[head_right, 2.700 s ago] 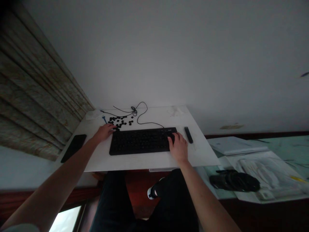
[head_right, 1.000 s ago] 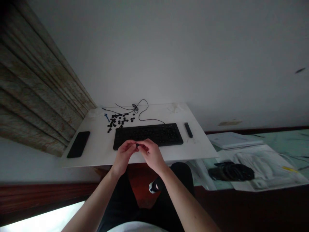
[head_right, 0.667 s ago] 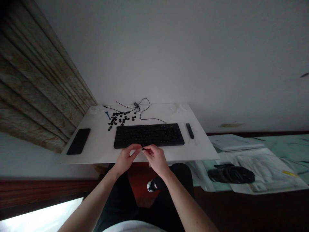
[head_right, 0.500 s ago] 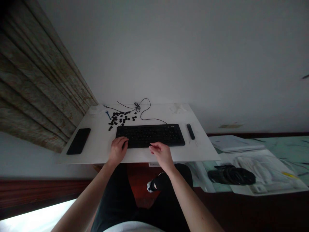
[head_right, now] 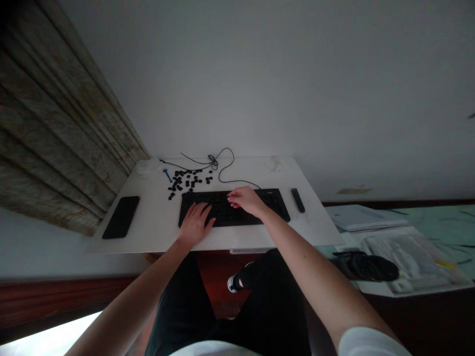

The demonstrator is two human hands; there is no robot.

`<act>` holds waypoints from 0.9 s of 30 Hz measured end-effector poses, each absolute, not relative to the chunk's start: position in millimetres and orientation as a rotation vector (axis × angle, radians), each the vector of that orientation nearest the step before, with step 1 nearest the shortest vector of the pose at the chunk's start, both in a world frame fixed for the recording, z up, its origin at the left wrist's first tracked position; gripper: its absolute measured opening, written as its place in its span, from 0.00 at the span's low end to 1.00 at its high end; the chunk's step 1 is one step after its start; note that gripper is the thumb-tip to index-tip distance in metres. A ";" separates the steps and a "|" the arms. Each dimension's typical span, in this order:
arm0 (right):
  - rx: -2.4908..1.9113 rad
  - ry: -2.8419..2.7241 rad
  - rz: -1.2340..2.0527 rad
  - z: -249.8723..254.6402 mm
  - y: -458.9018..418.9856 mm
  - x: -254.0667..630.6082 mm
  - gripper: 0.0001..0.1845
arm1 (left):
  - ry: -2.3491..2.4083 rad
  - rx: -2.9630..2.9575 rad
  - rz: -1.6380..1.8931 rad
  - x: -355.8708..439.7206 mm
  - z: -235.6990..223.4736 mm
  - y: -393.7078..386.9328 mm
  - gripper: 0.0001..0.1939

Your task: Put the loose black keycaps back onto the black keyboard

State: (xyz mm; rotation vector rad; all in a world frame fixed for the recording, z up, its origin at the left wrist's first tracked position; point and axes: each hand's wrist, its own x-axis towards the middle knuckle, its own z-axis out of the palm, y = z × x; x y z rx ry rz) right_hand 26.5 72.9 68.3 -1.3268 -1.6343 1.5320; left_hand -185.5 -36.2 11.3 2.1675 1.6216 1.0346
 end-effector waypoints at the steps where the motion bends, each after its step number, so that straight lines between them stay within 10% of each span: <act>1: -1.342 -1.722 1.513 70.3 79.2 22.1 0.08 | 1.618 2.165 1.035 -184.1 11.3 -33.9 0.21; 27: -1.376 -2.471 1.148 78.4 115.7 3.3 0.09 | 1.592 2.022 1.092 -179.5 8.1 -28.3 0.22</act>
